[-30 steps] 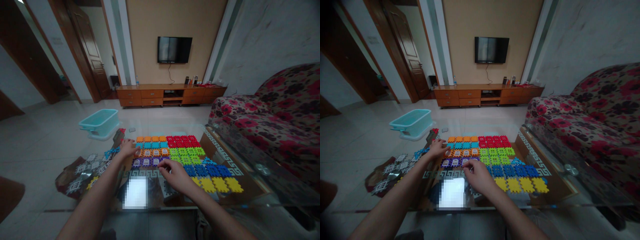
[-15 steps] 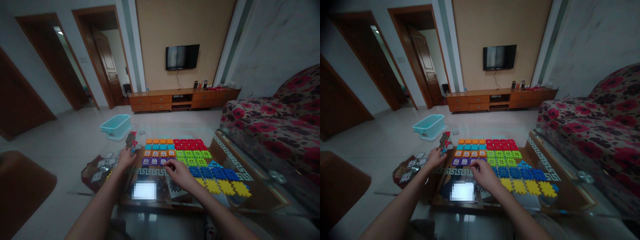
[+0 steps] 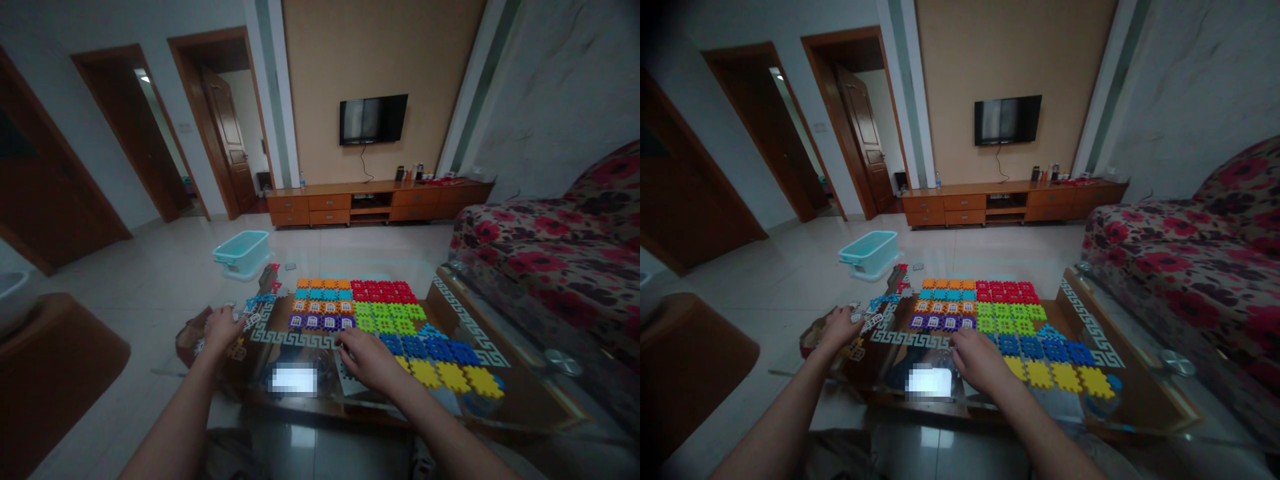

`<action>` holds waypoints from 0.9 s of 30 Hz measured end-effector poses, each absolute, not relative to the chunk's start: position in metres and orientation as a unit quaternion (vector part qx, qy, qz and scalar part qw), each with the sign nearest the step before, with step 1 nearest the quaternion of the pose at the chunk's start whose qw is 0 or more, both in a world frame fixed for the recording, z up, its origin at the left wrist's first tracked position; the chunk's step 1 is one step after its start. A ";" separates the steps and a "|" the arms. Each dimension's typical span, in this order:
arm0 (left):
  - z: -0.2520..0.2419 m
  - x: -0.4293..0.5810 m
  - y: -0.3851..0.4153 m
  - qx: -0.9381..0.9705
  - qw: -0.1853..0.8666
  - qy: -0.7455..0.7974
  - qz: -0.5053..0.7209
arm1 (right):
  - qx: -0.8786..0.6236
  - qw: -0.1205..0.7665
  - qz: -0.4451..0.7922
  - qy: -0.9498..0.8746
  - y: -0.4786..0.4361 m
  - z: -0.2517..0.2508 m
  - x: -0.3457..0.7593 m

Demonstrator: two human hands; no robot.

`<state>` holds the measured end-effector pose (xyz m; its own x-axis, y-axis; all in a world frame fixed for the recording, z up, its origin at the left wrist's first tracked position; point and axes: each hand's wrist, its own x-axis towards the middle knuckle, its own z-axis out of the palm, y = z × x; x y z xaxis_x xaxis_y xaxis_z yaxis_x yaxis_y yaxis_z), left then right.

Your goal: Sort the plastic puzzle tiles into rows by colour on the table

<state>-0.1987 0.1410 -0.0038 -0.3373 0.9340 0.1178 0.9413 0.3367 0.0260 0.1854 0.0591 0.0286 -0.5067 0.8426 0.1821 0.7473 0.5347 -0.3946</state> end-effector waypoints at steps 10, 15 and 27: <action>-0.014 -0.209 0.149 -0.610 0.010 -0.791 0.032 | -0.463 0.153 0.125 -0.864 0.059 0.035 0.184; -0.010 -0.199 0.155 -0.640 0.013 -0.768 0.029 | -0.462 0.150 0.125 -0.865 0.058 0.034 0.185; -0.016 -0.196 0.156 -0.659 -0.022 -0.750 0.049 | -0.469 0.147 0.124 -0.862 0.059 0.033 0.189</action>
<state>-0.1960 0.1557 -0.0158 -0.1312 0.9866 -0.0968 0.9909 0.1274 -0.0446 0.1889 0.0586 0.0334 -0.5164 0.8453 0.1373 0.7725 0.5290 -0.3514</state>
